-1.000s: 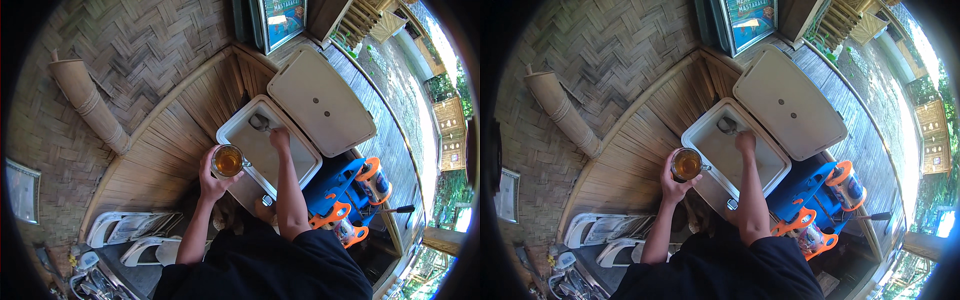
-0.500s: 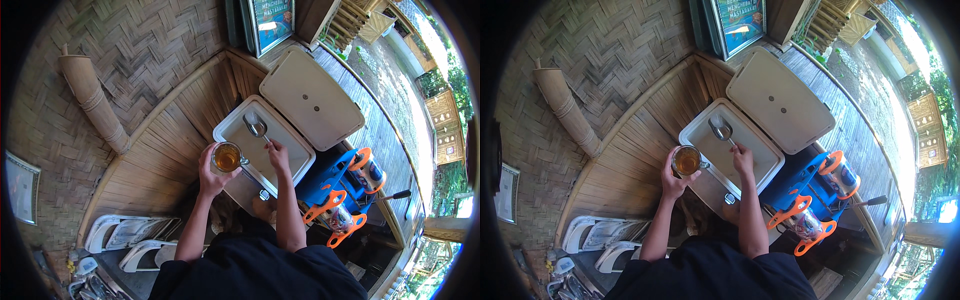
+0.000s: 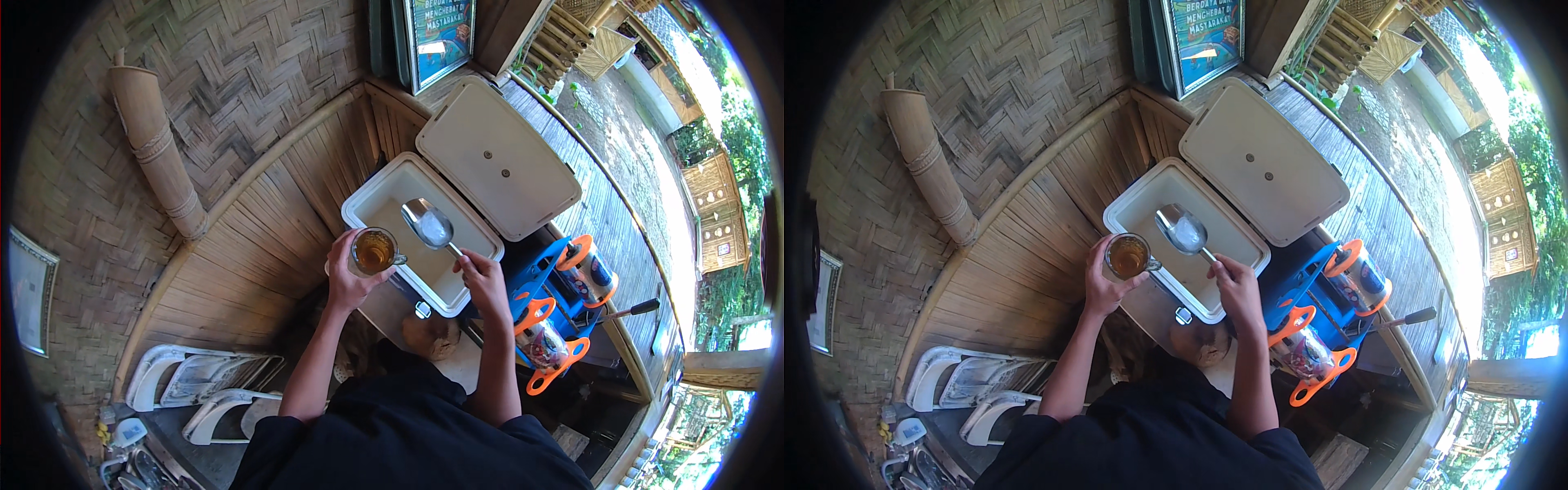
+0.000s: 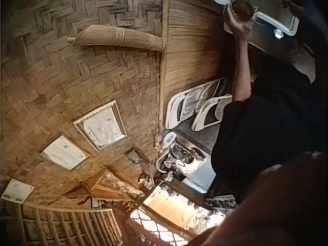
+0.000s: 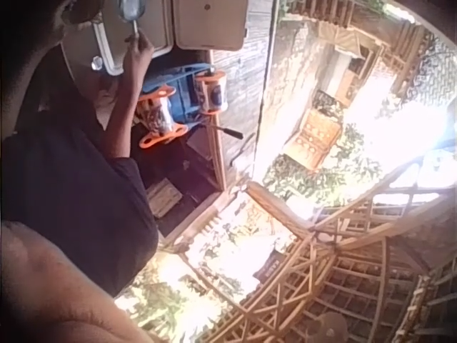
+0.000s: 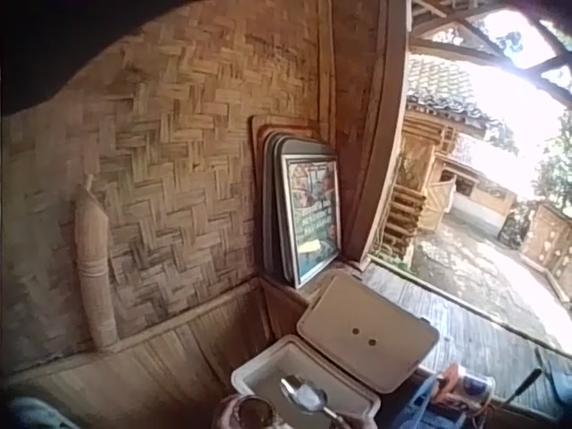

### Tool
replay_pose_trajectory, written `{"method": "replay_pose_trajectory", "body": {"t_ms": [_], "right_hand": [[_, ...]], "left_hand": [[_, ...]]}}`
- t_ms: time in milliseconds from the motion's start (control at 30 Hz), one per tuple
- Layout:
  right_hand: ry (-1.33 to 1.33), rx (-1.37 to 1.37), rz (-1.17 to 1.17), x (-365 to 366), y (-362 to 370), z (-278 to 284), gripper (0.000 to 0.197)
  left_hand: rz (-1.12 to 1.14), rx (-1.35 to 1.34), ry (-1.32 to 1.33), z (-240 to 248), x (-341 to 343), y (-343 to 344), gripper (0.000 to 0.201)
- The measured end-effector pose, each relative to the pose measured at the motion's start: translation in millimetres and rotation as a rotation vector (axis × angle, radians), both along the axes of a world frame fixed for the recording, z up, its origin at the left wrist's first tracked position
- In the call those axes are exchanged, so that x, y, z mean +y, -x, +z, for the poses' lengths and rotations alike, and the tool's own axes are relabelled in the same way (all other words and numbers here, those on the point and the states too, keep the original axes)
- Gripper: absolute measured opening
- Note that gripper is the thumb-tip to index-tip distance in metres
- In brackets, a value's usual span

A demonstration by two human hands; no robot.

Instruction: Scooping ice into a glass of beverage and arranging multiple beverage glasses on a bar counter.

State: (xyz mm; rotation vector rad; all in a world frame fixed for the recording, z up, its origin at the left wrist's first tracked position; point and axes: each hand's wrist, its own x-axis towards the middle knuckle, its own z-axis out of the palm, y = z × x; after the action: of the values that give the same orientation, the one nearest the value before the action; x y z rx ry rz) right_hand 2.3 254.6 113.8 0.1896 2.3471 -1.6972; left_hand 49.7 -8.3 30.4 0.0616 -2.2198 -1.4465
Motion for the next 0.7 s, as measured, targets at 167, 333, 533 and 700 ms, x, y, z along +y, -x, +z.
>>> {"method": "replay_pose_trajectory", "body": {"t_ms": [167,333,533,700], "right_hand": [[-0.045,-0.066,0.204,26.5,-9.1,29.3,0.025],[-0.18,-0.05,0.283,34.1,-13.5,36.6,0.025],[-0.331,0.027,0.3,33.7,-13.6,58.0,0.024],[-0.367,0.053,0.306,34.4,-9.9,61.0,0.023]], "left_hand": [[-0.063,0.005,0.039,1.0,10.7,9.0,0.091],[-0.147,-0.021,-0.016,6.3,24.0,16.7,0.091],[-0.189,0.02,-0.003,13.9,32.0,20.4,0.086],[-0.185,0.035,0.001,11.7,35.9,21.5,0.085]]}}
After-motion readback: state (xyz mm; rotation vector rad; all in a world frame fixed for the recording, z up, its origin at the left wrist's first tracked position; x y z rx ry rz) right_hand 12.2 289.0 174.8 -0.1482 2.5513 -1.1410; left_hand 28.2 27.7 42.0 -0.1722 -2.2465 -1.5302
